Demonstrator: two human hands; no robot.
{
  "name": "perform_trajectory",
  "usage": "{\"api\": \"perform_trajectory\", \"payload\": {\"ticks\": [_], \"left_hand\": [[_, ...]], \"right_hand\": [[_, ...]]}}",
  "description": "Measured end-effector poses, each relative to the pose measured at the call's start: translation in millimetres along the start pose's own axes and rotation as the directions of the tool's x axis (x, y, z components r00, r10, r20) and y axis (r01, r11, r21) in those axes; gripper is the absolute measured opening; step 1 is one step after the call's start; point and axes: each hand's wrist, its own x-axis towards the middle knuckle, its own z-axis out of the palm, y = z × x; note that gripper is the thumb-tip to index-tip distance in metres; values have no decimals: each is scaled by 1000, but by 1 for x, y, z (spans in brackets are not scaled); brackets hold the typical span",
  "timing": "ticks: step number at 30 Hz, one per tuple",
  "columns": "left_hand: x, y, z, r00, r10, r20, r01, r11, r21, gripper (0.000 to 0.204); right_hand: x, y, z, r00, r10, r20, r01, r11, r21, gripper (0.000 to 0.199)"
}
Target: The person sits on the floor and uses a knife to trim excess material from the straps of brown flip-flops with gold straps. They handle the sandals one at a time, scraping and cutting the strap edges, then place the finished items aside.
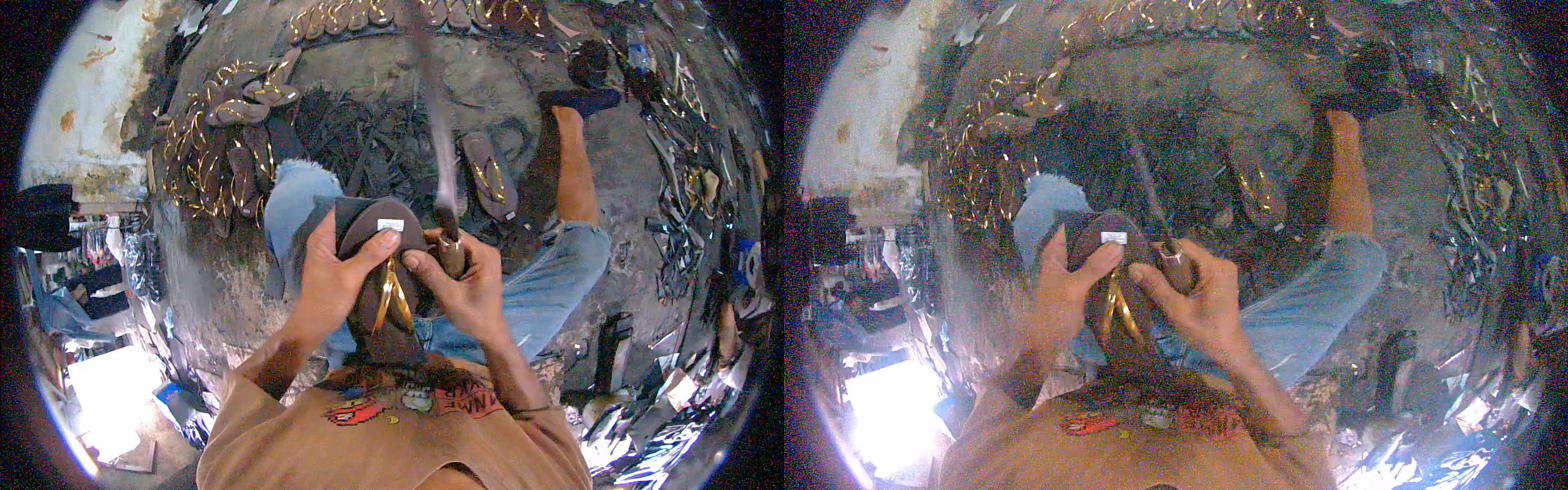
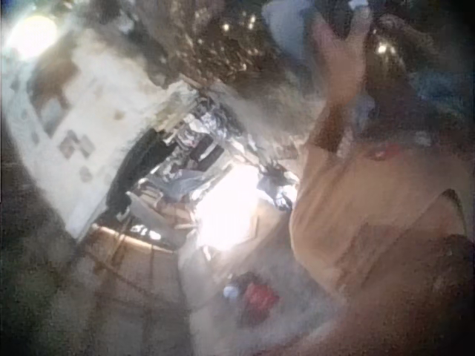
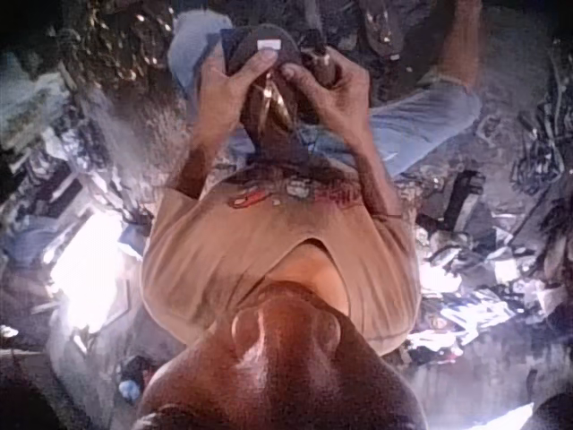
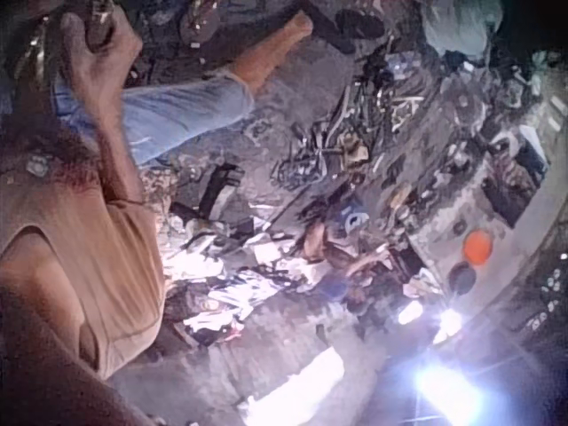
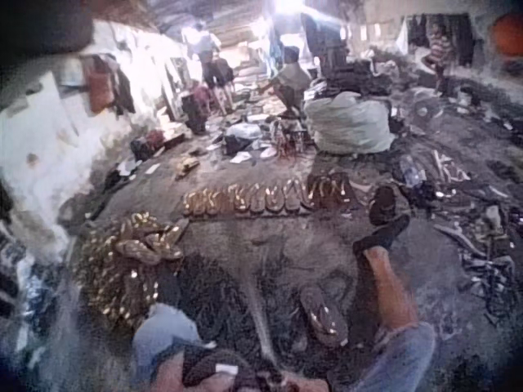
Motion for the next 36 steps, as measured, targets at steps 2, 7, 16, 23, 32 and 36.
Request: {"api": "perform_trajectory", "payload": {"ticks": [2,7,16,23,32,36], "left_hand": [[5,-5,8,996,68,60,-67,998,-8,31],[19,25,-6,849,491,-198,-265,718,643,27],[18,3,16,991,121,57,-55,759,-649,26],[16,-45,43,990,23,139,84,694,-715,27],[-6,-44,53,991,-64,115,131,583,-802,20],[-13,-34,55,991,-48,125,128,599,-790,22]], "right_hand": [[-11,1,3,988,-69,-139,66,997,-25,23],[-11,-26,-37,915,-144,-377,186,979,79,22],[-57,43,-113,881,143,-450,-77,984,161,28],[-88,63,-92,891,187,-415,-147,981,127,34],[-133,27,-83,966,88,-244,-118,987,-109,38],[-153,33,-66,986,134,-95,-160,915,-371,40]]}}
